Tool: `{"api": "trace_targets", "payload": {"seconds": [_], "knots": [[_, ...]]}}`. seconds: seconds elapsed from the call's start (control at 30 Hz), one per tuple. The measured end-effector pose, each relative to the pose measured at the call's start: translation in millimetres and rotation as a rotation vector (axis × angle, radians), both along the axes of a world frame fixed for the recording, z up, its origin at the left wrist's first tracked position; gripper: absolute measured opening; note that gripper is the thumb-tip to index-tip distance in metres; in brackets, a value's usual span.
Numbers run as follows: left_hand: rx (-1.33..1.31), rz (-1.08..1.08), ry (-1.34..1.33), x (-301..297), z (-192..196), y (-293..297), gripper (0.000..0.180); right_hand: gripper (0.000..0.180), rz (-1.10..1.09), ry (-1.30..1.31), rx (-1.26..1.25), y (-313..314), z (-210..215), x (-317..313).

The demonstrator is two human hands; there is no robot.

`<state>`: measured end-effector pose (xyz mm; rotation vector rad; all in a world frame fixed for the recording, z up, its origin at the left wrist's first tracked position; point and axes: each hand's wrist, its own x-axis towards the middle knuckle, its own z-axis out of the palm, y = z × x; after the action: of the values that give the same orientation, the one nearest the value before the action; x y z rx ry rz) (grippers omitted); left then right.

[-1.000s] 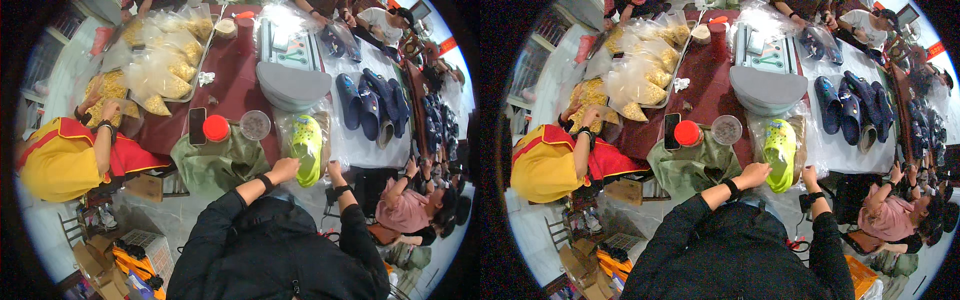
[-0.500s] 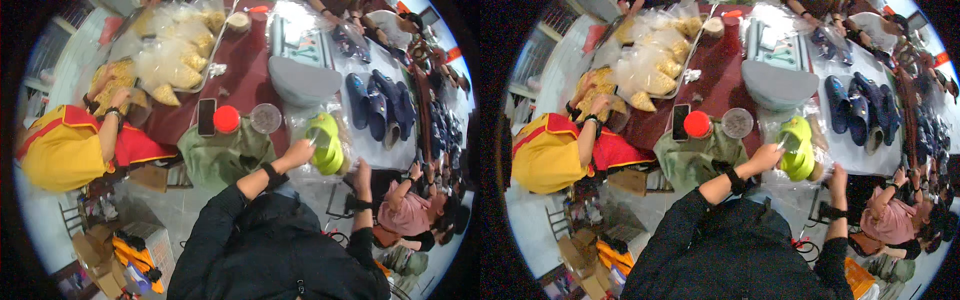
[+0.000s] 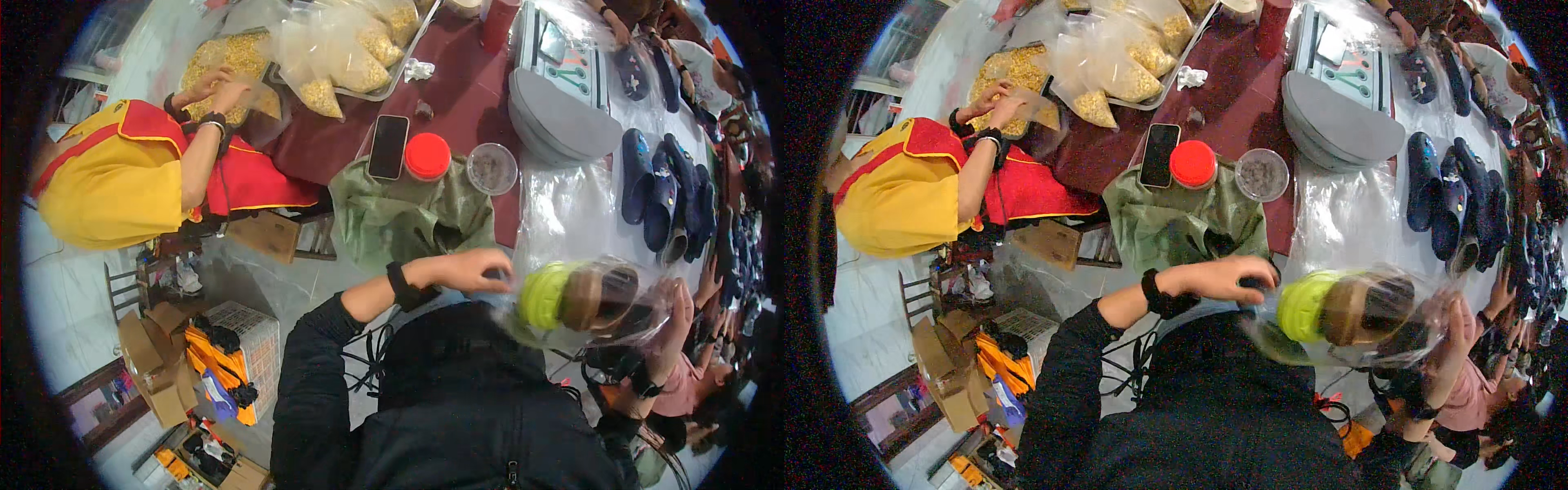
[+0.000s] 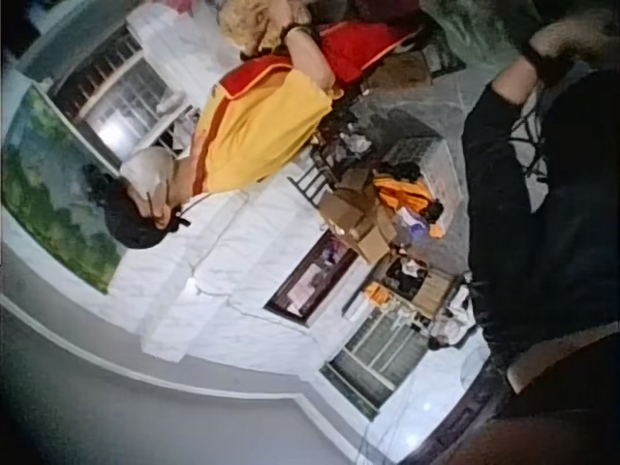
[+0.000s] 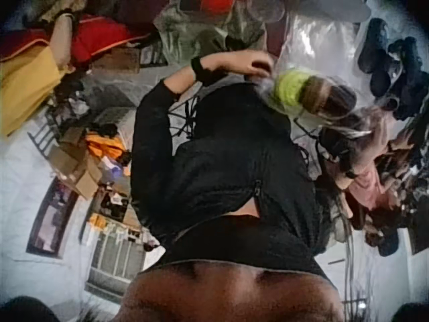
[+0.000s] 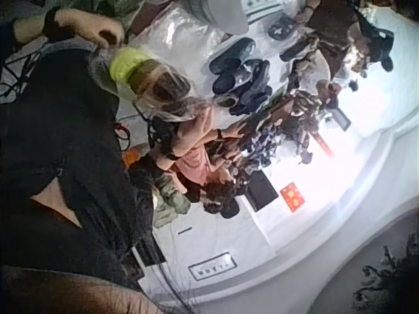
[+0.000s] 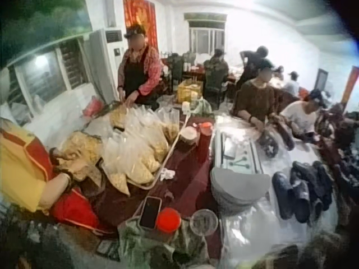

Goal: The recorder is packing individual shoes/clogs into plastic bags and placing them into a large collection sack in a busy manufacturing environment.

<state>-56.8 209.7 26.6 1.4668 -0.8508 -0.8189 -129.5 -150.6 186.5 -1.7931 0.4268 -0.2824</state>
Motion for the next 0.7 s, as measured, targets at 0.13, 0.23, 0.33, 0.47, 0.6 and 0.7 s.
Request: {"api": "trace_targets", "payload": {"seconds": [0.13,0.23,0.33,0.47,0.6,0.7], "knots": [[0.763,0.441,-0.996,-3.1,-90.1,42.4,0.065,0.024,0.148,0.103,0.297,30.8,29.4,-9.6],[1.025,0.448,-1.234,-6.5,-138.5,72.7,0.068,0.034,-0.090,0.071,0.387,43.1,41.0,-19.6],[1.124,0.365,-1.220,-20.1,-151.4,78.7,0.036,0.040,0.031,-0.045,0.399,62.2,47.9,-32.3],[0.998,0.303,-0.913,-74.8,-148.4,97.2,0.006,0.038,0.918,-0.076,0.672,43.4,24.6,-27.8],[0.928,0.330,-0.573,-125.3,-116.6,119.9,0.013,0.020,0.601,0.118,0.819,184.4,32.8,-6.9],[0.774,0.421,-0.192,-185.9,-155.7,154.2,0.022,0.028,0.829,0.229,0.874,241.1,31.9,10.9]]}}
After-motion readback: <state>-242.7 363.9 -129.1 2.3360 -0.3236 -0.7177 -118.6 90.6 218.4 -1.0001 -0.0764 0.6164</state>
